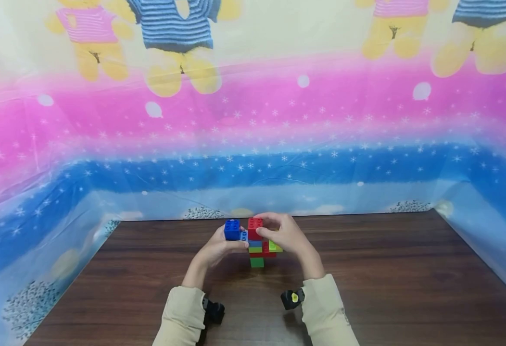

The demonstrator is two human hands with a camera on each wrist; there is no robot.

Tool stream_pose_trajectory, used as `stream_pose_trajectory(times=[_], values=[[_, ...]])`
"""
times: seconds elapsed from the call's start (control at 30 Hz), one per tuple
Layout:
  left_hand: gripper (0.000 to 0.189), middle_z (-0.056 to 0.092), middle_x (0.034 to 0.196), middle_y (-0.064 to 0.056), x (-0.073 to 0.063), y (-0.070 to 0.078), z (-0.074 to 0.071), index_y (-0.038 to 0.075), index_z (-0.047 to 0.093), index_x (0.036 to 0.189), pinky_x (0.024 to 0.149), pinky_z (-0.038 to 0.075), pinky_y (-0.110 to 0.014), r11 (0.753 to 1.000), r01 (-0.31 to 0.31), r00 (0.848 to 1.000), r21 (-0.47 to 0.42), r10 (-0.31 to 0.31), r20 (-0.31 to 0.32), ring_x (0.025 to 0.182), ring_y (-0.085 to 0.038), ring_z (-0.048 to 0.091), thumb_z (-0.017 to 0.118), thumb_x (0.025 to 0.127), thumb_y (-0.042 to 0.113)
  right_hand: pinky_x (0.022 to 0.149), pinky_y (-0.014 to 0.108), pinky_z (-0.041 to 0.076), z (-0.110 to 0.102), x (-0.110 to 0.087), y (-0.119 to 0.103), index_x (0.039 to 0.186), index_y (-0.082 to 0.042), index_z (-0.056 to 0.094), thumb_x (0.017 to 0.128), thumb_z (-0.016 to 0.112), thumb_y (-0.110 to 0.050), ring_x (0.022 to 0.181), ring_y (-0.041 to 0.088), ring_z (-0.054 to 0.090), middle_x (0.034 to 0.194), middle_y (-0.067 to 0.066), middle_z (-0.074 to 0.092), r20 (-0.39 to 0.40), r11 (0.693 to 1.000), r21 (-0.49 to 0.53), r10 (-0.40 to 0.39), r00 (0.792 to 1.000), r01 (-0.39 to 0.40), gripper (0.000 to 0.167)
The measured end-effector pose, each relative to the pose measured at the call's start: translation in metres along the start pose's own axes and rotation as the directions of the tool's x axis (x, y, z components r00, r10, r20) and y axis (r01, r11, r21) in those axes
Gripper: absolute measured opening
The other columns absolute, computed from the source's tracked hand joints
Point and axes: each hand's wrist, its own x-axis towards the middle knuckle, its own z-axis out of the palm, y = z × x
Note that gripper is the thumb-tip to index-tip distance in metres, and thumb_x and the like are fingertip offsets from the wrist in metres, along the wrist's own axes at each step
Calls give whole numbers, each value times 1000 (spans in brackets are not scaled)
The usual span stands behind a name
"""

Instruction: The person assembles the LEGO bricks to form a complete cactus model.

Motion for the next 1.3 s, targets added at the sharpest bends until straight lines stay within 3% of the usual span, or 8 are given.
stream_pose_trajectory(times=[0.43, 0.97, 1.3], values=[[63, 51, 131, -26, 0, -5, -2, -7, 35, 139, 98, 53, -44, 1000, 13, 1000, -7, -13, -17, 105, -20, 60, 67, 87, 5, 102, 54, 48, 3, -1, -1, 132, -7, 59, 96, 62, -24, 127, 38, 54, 136, 18, 59, 9, 999, 29, 32, 999, -32, 40], [63, 50, 133, -26, 1, -3, -1, -5, 35, 140, 99, 53, -44, 1000, 6, 1000, -2, -6, -10, 111, -24, 59, 67, 87, 6, 98, 51, 51, 2, 1, -5, 133, -9, 59, 96, 62, -25, 123, 37, 57, 134, 18, 61, 30, 1000, -3, 18, 999, -18, 41], [66, 49, 135, -27, -1, 0, 0, -5, 32, 142, 99, 53, -45, 1000, 21, 1000, -4, -21, -13, 114, -27, 58, 67, 87, 7, 99, 52, 50, 2, 0, -6, 131, -8, 60, 94, 63, -25, 123, 36, 56, 132, 18, 62, 11, 998, 33, 47, 999, -47, 41]])
